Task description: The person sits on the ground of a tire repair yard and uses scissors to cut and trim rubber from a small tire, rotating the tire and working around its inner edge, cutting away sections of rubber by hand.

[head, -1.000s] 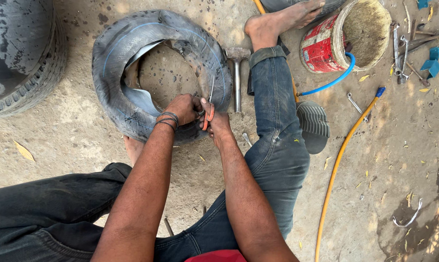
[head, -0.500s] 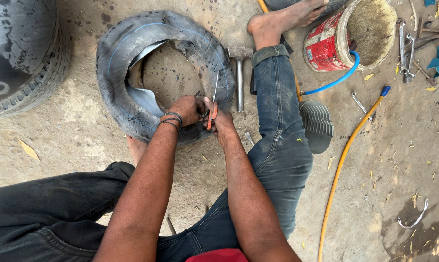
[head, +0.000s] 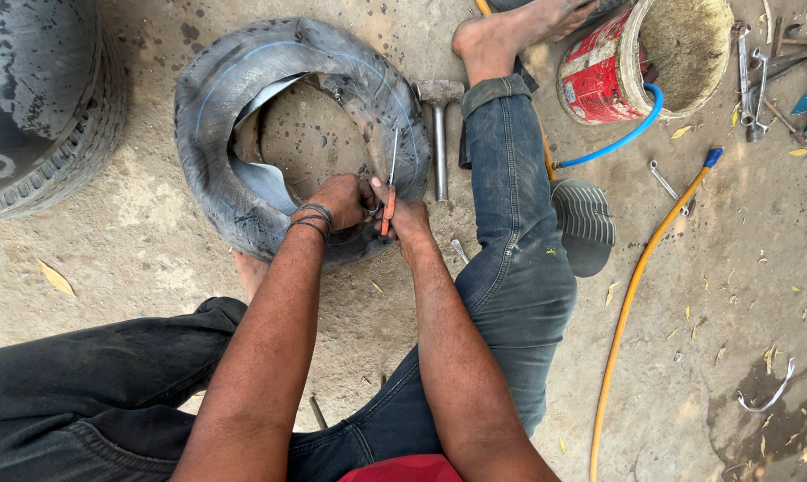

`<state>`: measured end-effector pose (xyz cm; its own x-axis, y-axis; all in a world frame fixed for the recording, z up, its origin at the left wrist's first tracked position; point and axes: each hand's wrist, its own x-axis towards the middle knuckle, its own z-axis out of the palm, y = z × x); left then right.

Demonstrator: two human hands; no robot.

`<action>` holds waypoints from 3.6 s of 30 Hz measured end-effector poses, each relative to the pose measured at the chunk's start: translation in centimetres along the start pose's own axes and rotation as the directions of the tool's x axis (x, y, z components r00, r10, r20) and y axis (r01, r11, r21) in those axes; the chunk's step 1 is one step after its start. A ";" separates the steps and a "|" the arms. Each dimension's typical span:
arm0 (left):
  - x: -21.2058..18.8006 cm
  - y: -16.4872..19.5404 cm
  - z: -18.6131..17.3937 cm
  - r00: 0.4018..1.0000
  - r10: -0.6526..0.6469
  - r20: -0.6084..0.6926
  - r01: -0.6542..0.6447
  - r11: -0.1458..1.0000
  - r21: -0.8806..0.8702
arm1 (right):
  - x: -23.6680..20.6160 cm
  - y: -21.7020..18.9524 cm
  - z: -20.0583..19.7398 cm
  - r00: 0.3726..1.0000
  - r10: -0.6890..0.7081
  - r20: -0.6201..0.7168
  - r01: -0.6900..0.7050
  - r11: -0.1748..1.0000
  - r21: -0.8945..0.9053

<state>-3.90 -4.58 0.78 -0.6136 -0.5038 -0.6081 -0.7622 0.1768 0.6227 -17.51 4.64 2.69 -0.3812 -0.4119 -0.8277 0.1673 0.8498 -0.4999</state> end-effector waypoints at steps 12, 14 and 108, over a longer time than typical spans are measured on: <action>0.1 -0.1 0.1 0.999 0.042 0.004 -0.042 0.999 0.009 | 0.0 -0.1 -0.3 0.998 -0.056 -0.002 0.056 0.997 0.046; 0.2 -0.1 0.2 0.999 0.038 0.011 -0.038 0.999 -0.026 | 0.2 0.0 -0.4 0.997 -0.076 -0.007 0.077 0.994 0.076; -1.4 3.6 0.9 0.981 0.015 -0.193 0.010 0.992 0.129 | -2.5 -0.4 -2.2 0.972 0.013 0.235 -0.020 0.999 0.030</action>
<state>-5.94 -2.46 3.39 -0.5740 -0.6545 -0.4921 -0.7883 0.2792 0.5482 -18.61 6.02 5.47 -0.1549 -0.4667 -0.8707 0.2024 0.8477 -0.4904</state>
